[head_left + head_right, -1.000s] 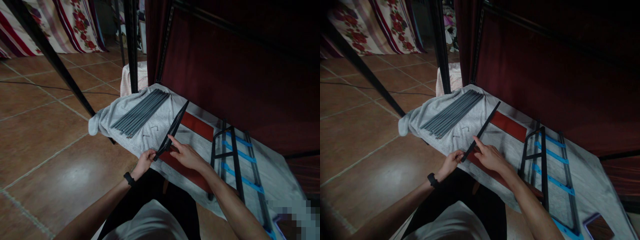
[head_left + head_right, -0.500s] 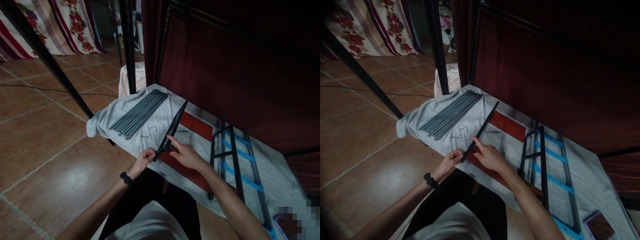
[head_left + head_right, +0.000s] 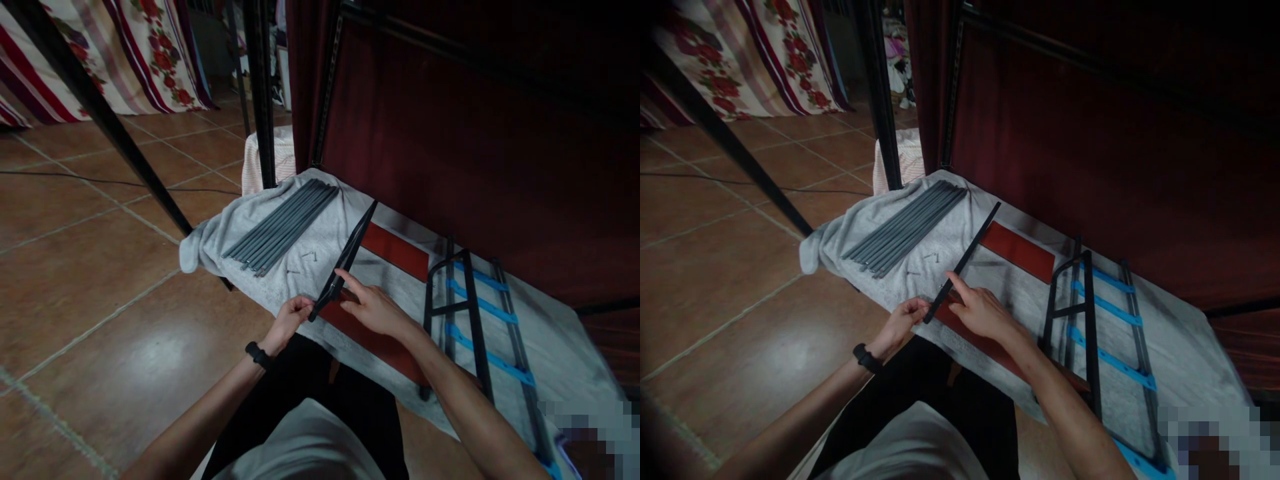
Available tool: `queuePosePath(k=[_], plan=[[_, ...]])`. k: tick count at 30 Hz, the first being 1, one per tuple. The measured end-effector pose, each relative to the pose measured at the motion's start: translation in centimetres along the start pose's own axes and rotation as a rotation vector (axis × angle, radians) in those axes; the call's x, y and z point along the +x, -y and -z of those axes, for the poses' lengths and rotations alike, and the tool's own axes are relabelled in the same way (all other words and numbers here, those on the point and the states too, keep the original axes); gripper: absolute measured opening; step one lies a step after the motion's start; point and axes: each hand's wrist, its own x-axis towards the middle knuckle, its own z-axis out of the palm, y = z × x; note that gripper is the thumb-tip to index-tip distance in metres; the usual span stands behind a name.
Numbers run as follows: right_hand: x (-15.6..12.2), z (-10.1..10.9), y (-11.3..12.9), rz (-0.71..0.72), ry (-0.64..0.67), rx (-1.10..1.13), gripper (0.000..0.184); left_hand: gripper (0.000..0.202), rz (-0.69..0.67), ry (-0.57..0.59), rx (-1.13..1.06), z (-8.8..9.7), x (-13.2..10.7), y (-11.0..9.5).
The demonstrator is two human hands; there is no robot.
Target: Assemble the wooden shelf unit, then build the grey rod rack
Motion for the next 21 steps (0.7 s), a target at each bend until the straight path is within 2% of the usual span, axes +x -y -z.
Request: queuePosePath(k=[4, 8, 12, 16, 21], plan=[[0.07, -0.07, 0.10, 0.000, 0.006, -0.040, 0.069, 0.036, 0.101, 0.018, 0.013, 0.31, -0.12, 0.08], [0.15, -0.08, 0.26, -0.005, 0.014, -0.025, 0.069, 0.033, 0.027, -0.005, 0.033, 0.17, 0.19, 0.37], [0.09, -0.13, 0.20, -0.005, 0.006, -0.020, 0.068, 0.029, -0.019, 0.043, 0.062, 0.25, 0.26, 0.28], [0.07, -0.27, 0.01, 0.010, -0.004, -0.027, 0.068, 0.032, -0.017, 0.061, 0.068, 0.56, 0.16, 0.20], [0.14, -0.58, 0.10, 0.015, 0.014, -0.027, 0.069, 0.033, 0.016, 0.029, 0.093, 0.55, 0.74, 0.65]])
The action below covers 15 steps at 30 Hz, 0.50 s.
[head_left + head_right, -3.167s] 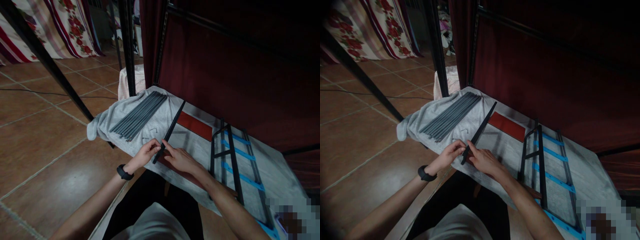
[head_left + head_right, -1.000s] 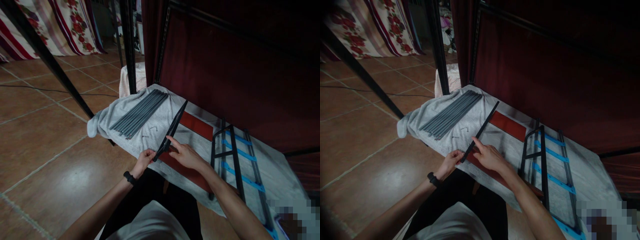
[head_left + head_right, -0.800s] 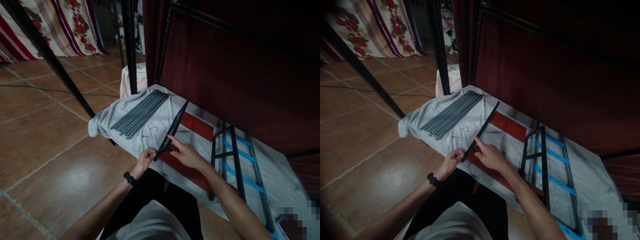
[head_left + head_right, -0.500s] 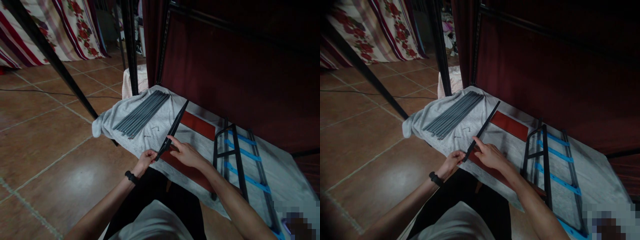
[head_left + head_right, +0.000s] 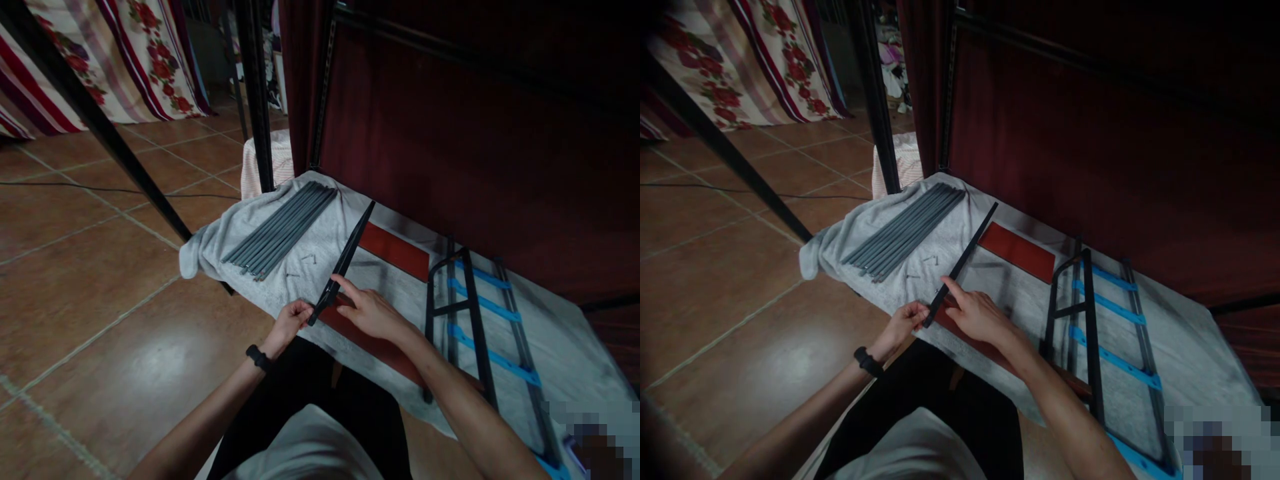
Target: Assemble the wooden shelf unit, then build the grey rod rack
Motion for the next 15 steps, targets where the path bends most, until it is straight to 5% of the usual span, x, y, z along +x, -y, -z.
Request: queuePosePath(k=[8, 15], plan=[[0.4, -0.4, 1.0, -0.019, 0.050, -0.061, 0.068, 0.012, -0.155, -0.071, 0.260, -0.6, 0.4, 1.0], [0.5, -0.6, 1.3, -0.024, 0.050, -0.081, 0.066, 0.008, -0.189, -0.057, 0.436, -0.5, -0.9, 0.0]])
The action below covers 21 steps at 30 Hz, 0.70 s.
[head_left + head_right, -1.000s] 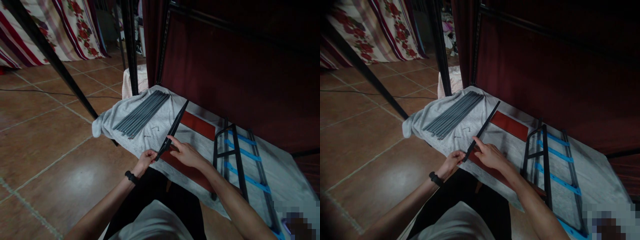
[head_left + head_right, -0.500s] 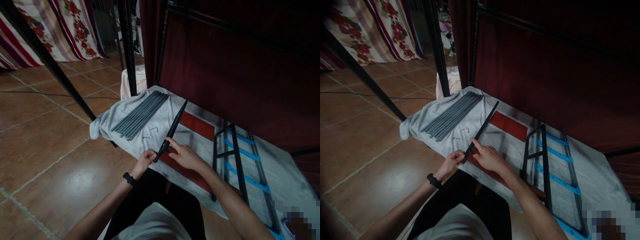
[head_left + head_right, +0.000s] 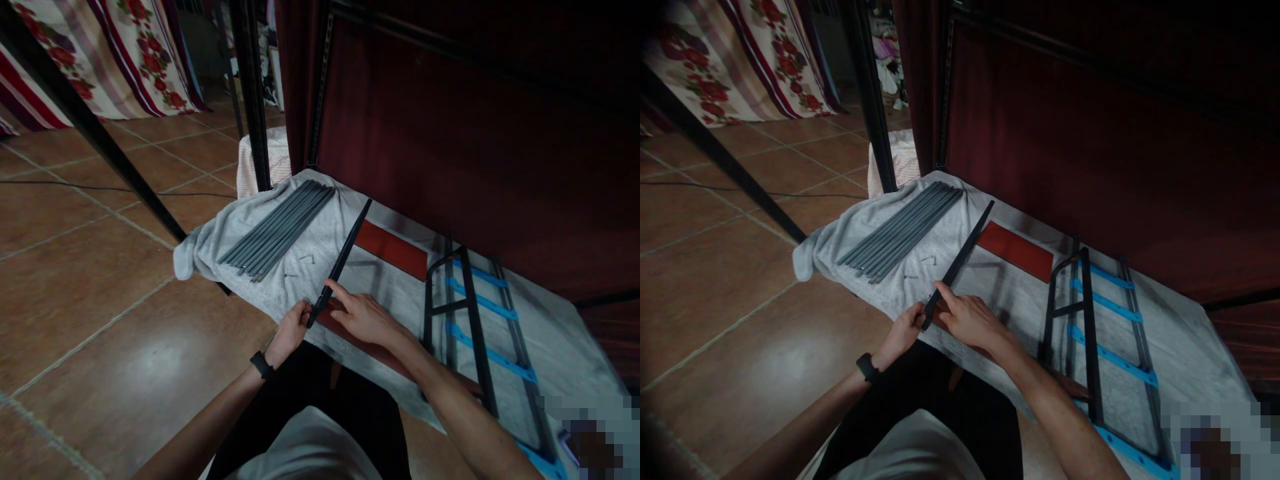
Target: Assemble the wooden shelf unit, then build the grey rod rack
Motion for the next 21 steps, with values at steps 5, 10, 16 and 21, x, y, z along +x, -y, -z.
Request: queuePosePath(k=[5, 10, 16, 21], plan=[[0.2, -0.4, 0.0, 0.013, -0.005, -0.004, 0.065, 0.018, -0.085, -0.123, 0.018, 1.6, -0.3, -3.5], [0.2, -0.6, 0.1, 0.022, -0.013, 0.014, 0.064, 0.031, -0.019, -0.051, -0.393, 3.1, -0.1, -8.8], [0.3, -0.6, 0.1, 0.015, 0.006, -0.010, 0.066, 0.034, 0.013, -0.035, -0.442, 3.0, -0.1, -10.1], [0.3, -0.7, 0.1, 0.025, -0.002, -0.010, 0.066, 0.030, -0.042, -0.025, -0.385, 3.0, -0.1, -9.7]])
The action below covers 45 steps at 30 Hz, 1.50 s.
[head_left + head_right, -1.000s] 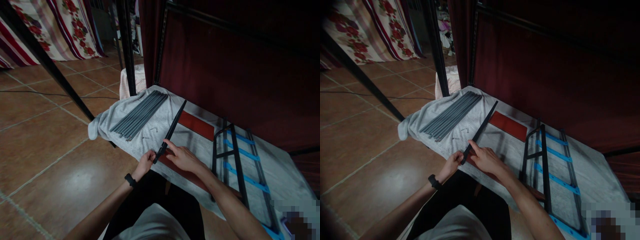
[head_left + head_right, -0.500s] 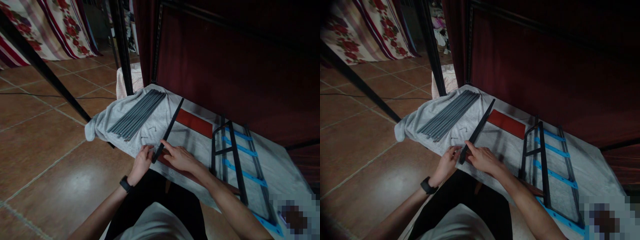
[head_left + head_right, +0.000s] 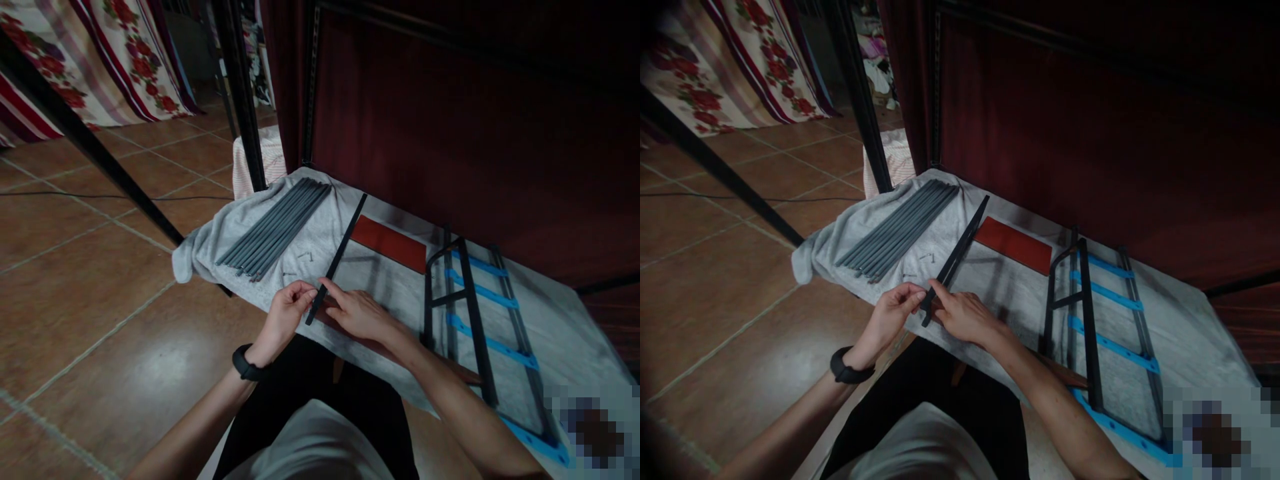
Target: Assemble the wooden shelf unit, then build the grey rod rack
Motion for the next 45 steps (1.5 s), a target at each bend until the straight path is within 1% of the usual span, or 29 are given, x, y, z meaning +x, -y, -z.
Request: queuePosePath(k=[5, 9, 12, 14, 15, 17, 18, 19, 20, 22, 24, 26, 28, 29, 30, 31, 33, 35, 36, 38, 40, 45], plan=[[0.0, -0.3, -0.2, 0.017, 0.003, 0.008, 0.069, 0.029, -0.078, 0.011, 0.025, 0.3, 0.0, 0.6], [-0.1, -0.2, -0.3, 0.033, -0.007, 0.023, 0.070, 0.028, -0.075, 0.061, 0.051, 0.8, 0.3, 1.3], [-1.0, -0.2, -0.4, -0.001, -0.050, 0.027, 0.076, 0.032, -0.105, 0.067, 0.095, 1.4, 0.5, 0.9], [-2.5, -0.6, -0.5, -0.053, -0.104, 0.009, 0.079, 0.034, -0.184, 0.056, 0.176, 1.5, 0.4, -0.1], [-3.5, -0.8, -0.6, -0.078, -0.141, -0.006, 0.079, 0.033, -0.252, 0.048, 0.250, 1.3, 0.3, -0.7], [-5.9, -1.5, -0.8, -0.104, -0.239, -0.028, 0.075, 0.030, -0.449, 0.039, 0.448, 0.6, -0.1, -2.2], [-7.3, -1.9, -0.9, -0.108, -0.297, -0.028, 0.072, 0.030, -0.562, 0.046, 0.555, -0.1, -0.3, -3.0], [-8.7, -2.2, -1.0, -0.111, -0.354, -0.022, 0.068, 0.031, -0.664, 0.077, 0.645, -0.9, -0.6, -3.5], [-10.2, -2.6, -1.1, -0.120, -0.410, -0.008, 0.065, 0.033, -0.748, 0.124, 0.714, -2.0, -1.0, -4.0], [-13.5, -3.3, -1.6, -0.167, -0.520, 0.038, 0.056, 0.039, -0.860, 0.264, 0.808, -4.7, -1.9, -4.2], [-17.0, -3.9, -2.7, -0.264, -0.659, 0.093, 0.049, 0.044, -0.921, 0.417, 0.871, -7.8, -3.1, -3.7], [-20.4, -4.7, -4.5, -0.414, -0.848, 0.166, 0.044, 0.046, -0.957, 0.544, 0.918, -11.1, -4.2, -2.8], [-23.3, -5.9, -6.8, -0.594, -1.051, 0.272, 0.042, 0.046, -0.974, 0.637, 0.945, -14.2, -5.0, -1.9], [-24.4, -6.6, -8.1, -0.670, -1.124, 0.338, 0.041, 0.046, -0.975, 0.671, 0.956, -15.7, -5.2, -1.5], [-25.2, -7.4, -9.3, -0.737, -1.168, 0.419, 0.041, 0.046, -0.971, 0.696, 0.966, -17.0, -5.3, -1.1], [-25.7, -8.2, -10.3, -0.787, -1.180, 0.515, 0.041, 0.047, -0.960, 0.717, 0.977, -18.1, -5.3, -0.8], [-25.8, -9.8, -11.8, -0.817, -1.123, 0.712, 0.040, 0.049, -0.919, 0.751, 0.997, -20.1, -5.1, -0.4], [-25.2, -11.2, -12.2, -0.777, -1.048, 0.847, 0.040, 0.053, -0.875, 0.804, 1.016, -21.4, -4.7, -0.2], [-24.7, -11.7, -12.1, -0.748, -1.030, 0.880, 0.041, 0.056, -0.857, 0.842, 1.027, -21.9, -4.5, -0.1], [-23.8, -12.3, -11.6, -0.695, -1.035, 0.892, 0.043, 0.061, -0.827, 0.924, 1.059, -22.7, -4.2, -0.2], [-23.2, -12.5, -11.0, -0.661, -1.055, 0.856, 0.046, 0.065, -0.798, 0.993, 1.105, -23.1, -4.0, -0.5], [-23.0, -12.6, -10.7, -0.606, -1.097, 0.709, 0.050, 0.068, -0.747, 1.092, 1.199, -23.9, -3.8, -1.7]])
